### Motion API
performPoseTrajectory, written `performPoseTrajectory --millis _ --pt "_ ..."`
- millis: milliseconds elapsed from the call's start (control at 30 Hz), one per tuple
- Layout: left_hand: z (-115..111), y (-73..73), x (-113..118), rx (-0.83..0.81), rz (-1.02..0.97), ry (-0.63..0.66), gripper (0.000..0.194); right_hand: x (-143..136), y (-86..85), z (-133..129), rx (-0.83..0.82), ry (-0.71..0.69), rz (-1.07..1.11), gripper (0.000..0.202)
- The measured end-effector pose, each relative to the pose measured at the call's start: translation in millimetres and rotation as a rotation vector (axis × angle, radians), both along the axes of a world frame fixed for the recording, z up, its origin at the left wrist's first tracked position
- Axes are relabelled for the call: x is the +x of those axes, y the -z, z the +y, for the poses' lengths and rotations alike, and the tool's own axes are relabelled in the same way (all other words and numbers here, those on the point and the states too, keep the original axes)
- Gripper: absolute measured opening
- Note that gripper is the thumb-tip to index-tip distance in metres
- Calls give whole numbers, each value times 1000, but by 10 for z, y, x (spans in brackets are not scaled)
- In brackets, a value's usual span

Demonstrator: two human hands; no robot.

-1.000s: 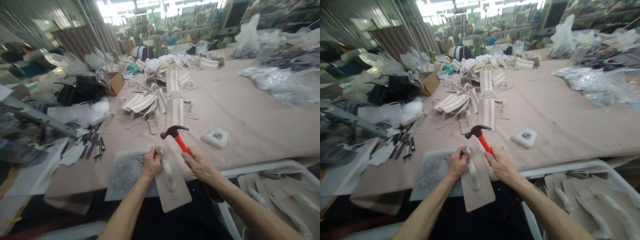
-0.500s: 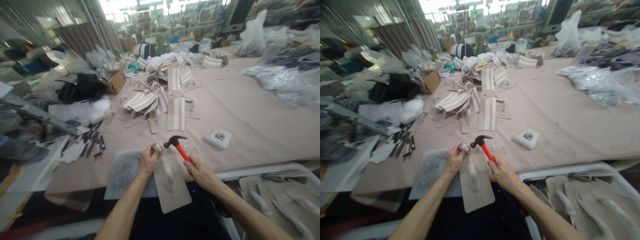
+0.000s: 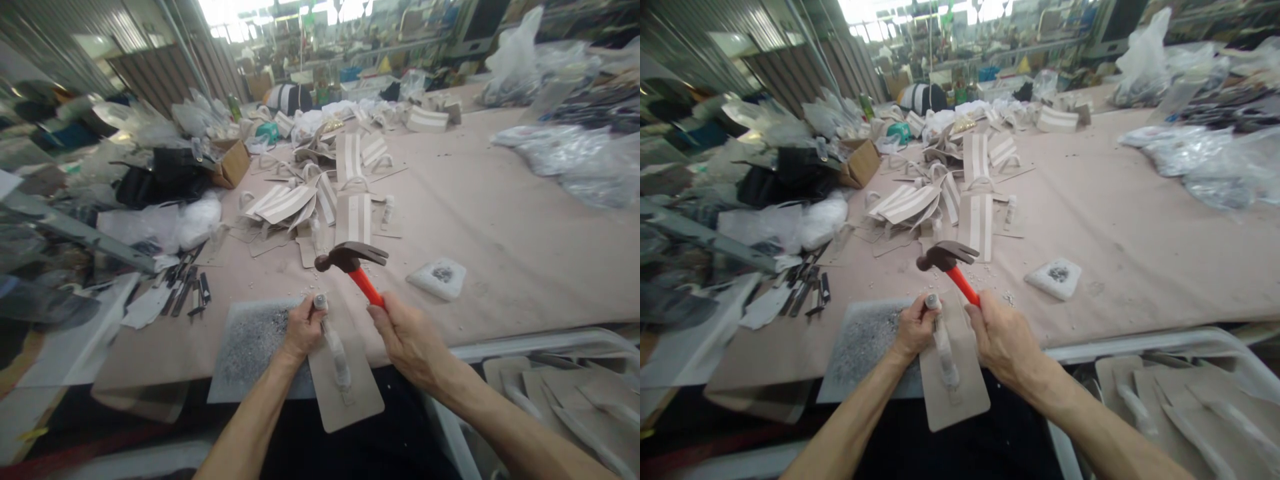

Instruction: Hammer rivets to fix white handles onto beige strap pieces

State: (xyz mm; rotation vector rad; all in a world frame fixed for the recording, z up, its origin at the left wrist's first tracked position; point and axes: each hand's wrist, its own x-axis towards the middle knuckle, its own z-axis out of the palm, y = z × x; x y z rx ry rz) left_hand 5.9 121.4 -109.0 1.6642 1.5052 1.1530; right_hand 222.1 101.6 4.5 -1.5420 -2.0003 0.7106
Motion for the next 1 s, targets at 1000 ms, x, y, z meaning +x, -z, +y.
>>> performPoseTrajectory --millis 1000 --pt "25 -5 4 -112 -214 -8 19 124 591 54 51 -17 -395 37"
